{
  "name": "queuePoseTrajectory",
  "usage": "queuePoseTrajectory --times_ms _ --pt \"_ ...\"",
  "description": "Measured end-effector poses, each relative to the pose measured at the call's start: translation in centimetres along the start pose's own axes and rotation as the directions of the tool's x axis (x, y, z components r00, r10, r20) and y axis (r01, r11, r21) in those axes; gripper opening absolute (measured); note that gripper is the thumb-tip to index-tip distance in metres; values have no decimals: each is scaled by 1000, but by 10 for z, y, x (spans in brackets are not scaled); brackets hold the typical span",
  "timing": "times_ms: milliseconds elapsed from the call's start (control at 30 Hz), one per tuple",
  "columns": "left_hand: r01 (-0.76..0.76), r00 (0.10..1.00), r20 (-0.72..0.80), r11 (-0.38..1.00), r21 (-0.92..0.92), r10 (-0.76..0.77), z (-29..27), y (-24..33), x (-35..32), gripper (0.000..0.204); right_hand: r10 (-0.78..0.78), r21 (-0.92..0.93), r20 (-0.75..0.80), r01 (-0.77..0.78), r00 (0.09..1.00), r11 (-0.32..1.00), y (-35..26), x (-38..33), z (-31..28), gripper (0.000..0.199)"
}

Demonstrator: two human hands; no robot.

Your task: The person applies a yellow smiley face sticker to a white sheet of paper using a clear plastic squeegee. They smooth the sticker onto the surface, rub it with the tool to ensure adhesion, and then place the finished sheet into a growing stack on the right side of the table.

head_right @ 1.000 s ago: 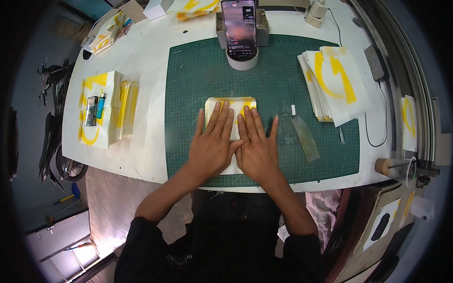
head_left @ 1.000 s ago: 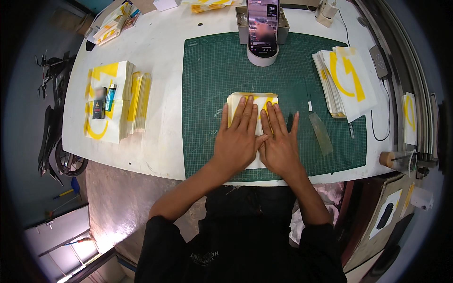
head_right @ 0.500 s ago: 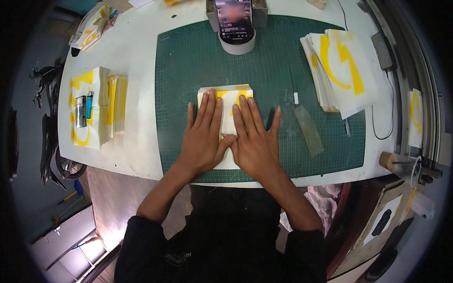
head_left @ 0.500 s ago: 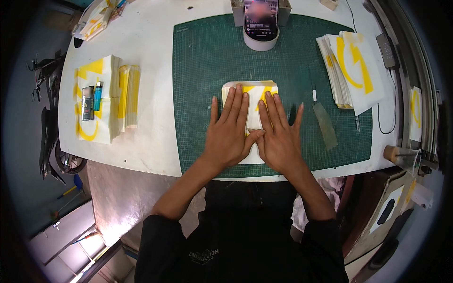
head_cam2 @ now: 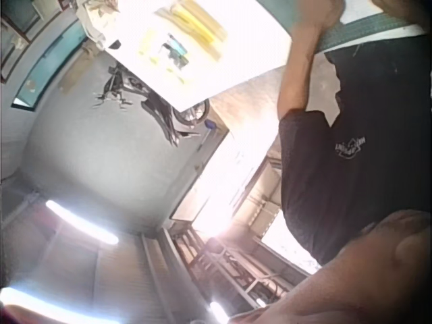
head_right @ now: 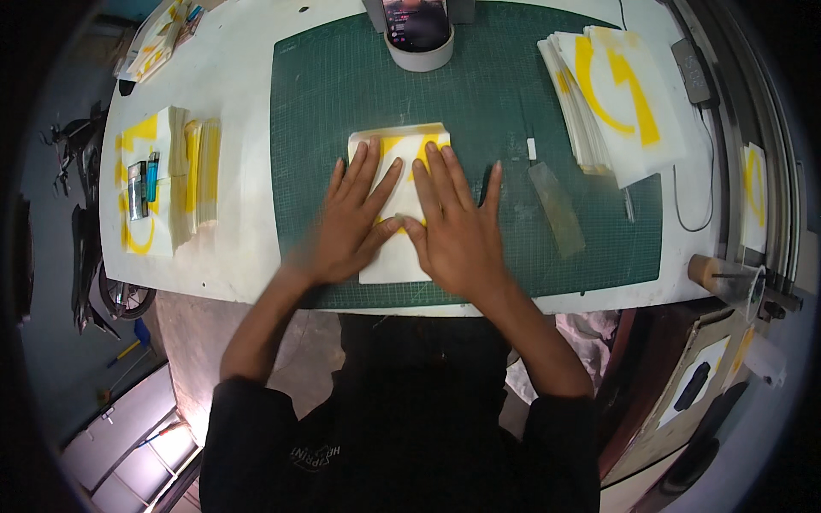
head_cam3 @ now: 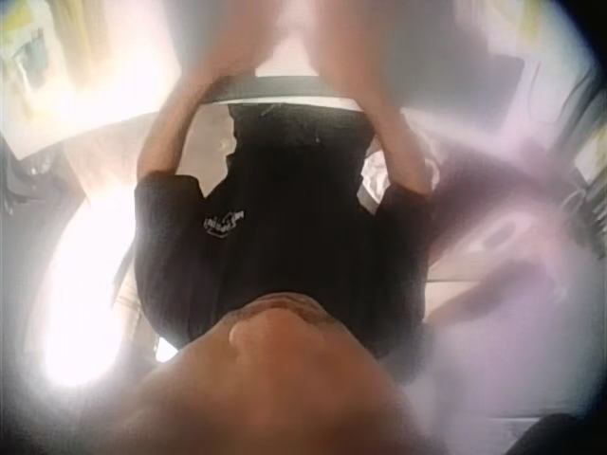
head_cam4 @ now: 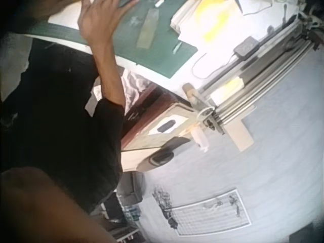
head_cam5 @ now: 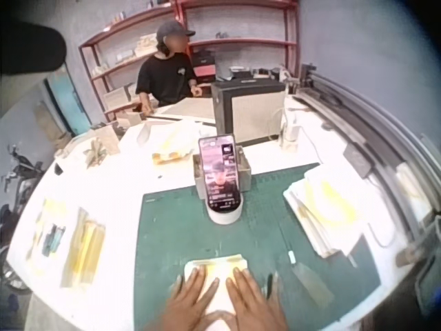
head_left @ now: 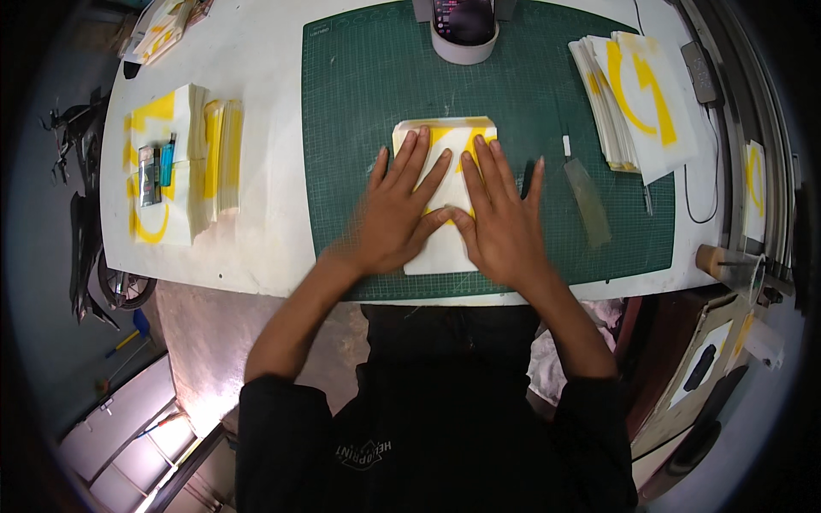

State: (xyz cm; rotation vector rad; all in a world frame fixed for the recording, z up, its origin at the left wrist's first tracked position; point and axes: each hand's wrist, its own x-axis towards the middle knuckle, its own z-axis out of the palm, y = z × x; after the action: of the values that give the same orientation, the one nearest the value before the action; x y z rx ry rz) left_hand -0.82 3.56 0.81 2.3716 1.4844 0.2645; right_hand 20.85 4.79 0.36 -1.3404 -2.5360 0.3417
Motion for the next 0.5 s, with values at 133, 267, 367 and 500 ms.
queuePoseTrajectory --times_ms 133,267,367,500 --pt "-124 991 49 991 -47 126 -16 -10 -1 96 -5 -36 -44 3 999 999 2 -2 6 64" --pt "-126 988 86 992 4 125 -16 -10 -2 106 -12 -33 -64 10 998 999 2 -1 5 64" --pt "-119 984 137 993 8 117 -18 -10 -2 117 -4 -42 -48 2 999 999 0 -3 3 64" --pt "-122 979 161 993 -9 122 -21 -9 -2 130 -21 -49 -79 17 997 999 1 -2 5 63"
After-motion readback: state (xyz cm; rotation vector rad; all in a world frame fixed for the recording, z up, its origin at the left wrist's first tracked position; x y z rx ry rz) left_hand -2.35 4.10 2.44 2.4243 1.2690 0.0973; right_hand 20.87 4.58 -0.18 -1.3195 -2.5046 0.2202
